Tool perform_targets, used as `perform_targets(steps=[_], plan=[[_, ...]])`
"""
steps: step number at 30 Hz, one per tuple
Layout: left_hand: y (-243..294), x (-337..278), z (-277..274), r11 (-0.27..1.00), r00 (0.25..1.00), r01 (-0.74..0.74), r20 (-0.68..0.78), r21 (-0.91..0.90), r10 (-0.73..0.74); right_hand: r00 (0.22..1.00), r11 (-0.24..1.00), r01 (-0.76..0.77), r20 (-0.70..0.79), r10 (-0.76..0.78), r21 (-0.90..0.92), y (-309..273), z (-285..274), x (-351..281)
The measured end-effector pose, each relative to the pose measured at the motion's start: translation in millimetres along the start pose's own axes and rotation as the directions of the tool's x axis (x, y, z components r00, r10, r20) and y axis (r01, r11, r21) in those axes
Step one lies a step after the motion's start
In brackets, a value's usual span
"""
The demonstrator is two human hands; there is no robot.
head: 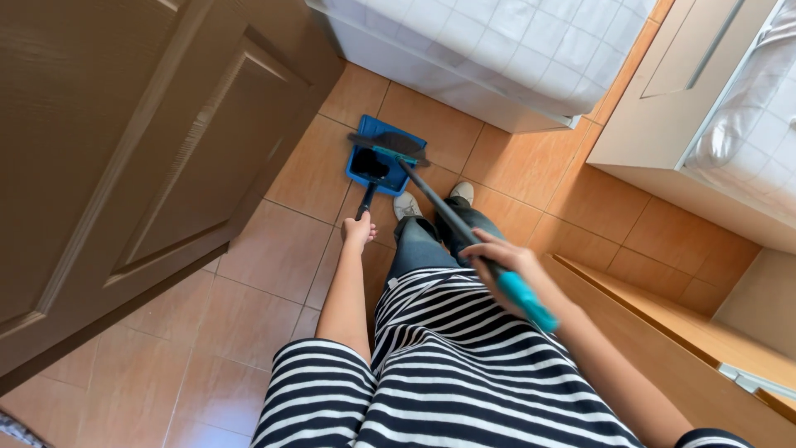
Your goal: The person sweeps the tiled floor of a bedroom using a broom and a dustpan. They gather debris from the floor and sweep it into the dustpan, moving around the room to clean different areas near the bed and a desk.
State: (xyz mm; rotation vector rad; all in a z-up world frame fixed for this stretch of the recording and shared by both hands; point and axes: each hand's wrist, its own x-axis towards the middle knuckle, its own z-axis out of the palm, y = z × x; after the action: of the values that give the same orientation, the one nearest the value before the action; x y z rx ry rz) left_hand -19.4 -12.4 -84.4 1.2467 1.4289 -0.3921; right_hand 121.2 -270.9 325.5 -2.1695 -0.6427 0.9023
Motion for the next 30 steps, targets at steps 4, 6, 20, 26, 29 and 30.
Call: perform_targets(steps=[4, 6, 20, 26, 29, 30], plan=[[-12, 9, -6, 0.998, 0.996, 0.054, 0.074, -0.036, -0.051, 0.988, 0.981, -0.105, -0.096, 0.121, 0.161, -6, -68, -27], [-14, 13, -8, 0.996, 0.993, 0.078, 0.098, -0.049, -0.073, 0.974, 0.976, -0.131, -0.160, 0.159, 0.173, -9, -93, -40], [14, 15, -15, 0.998, 0.993, 0.001, 0.116, 0.062, -0.008, 1.000, 0.992, -0.007, -0.014, 0.006, -0.123, 19, -6, -3], [19, 13, -4, 0.995, 0.997, 0.034, 0.061, 0.089, -0.039, 0.995, 0.994, -0.104, 0.005, 0.103, 0.021, 15, -19, -21], [17, 13, -5, 0.992, 0.995, 0.072, 0.062, 0.100, -0.078, 0.983, 0.987, -0.047, -0.167, 0.073, 0.155, 15, -60, -47], [15, 14, -5, 0.992, 0.995, 0.070, 0.062, 0.105, -0.076, 0.983, 0.986, -0.048, -0.170, 0.075, 0.158, 14, -71, -56]])
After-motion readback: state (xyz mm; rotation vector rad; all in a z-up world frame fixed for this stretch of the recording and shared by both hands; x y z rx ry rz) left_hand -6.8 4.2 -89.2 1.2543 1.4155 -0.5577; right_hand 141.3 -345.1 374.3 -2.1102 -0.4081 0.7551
